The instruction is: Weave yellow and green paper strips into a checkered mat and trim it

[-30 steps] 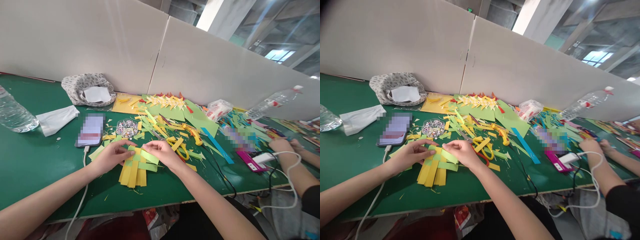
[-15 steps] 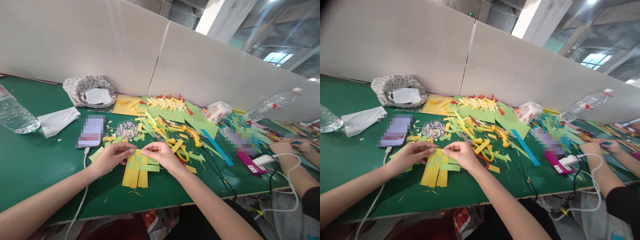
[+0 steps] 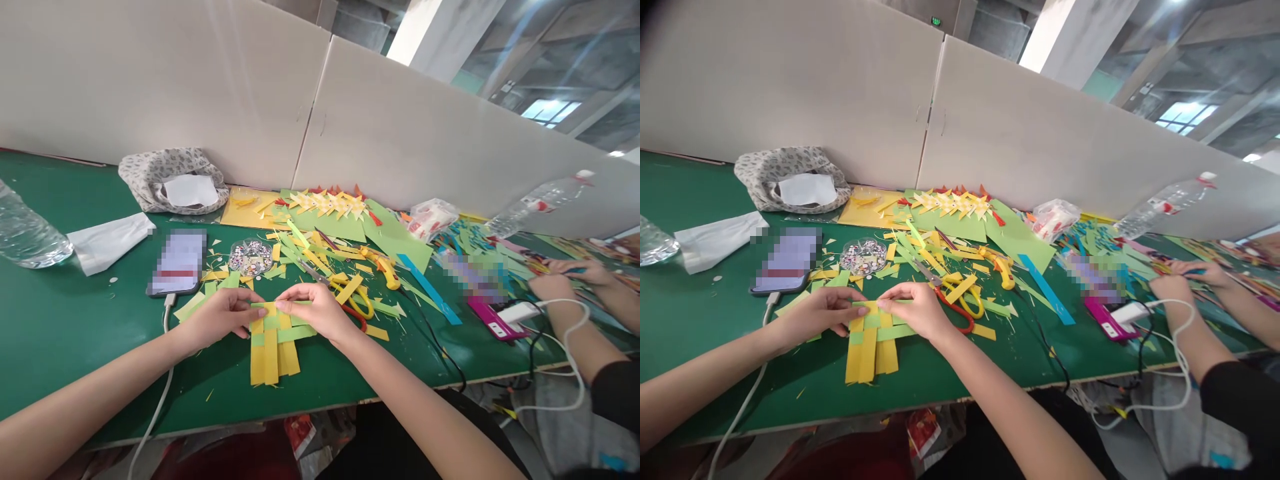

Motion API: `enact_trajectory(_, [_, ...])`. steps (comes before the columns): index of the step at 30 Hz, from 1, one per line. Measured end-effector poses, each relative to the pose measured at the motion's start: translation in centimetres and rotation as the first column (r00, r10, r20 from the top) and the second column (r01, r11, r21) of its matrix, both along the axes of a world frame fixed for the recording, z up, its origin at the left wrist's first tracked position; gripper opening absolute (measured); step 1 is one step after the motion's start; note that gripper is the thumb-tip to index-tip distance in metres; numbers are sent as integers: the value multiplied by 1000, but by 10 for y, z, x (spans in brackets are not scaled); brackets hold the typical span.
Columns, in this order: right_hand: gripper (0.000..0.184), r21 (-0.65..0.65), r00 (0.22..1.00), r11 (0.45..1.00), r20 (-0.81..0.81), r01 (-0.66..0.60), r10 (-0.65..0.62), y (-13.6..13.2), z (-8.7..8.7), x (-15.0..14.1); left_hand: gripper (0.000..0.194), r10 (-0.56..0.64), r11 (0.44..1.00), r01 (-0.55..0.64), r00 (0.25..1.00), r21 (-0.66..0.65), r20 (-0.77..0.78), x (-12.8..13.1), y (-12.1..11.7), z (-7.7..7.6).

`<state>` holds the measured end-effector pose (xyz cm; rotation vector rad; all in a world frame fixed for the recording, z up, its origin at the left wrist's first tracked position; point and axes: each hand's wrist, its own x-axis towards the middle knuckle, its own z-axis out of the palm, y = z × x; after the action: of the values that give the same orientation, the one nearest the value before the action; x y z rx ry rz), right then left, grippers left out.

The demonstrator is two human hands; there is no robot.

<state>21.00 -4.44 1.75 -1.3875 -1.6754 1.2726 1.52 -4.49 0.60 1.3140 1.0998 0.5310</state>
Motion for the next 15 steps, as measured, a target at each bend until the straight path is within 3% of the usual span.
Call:
enact_trajectory(5, [23, -28, 999, 999, 30, 23, -22, 0, 0, 1, 27, 41, 999, -39, 998, -32, 38, 0, 0, -1])
enact_trajectory(8, [27, -48, 998, 998, -32, 48, -49, 0, 1, 0, 28, 62, 996, -58, 996, -64, 66, 0, -1, -2])
enact_trajectory(12, [42, -52, 940, 964, -215, 260, -265, 5, 0, 3, 26, 164, 981, -140, 968, -135, 190, -3, 2, -4])
enact_trajectory(15, [52, -160, 906, 948, -287, 275, -311, 9, -4, 8, 24, 279, 954, -225, 907, -199, 316, -6, 6, -7])
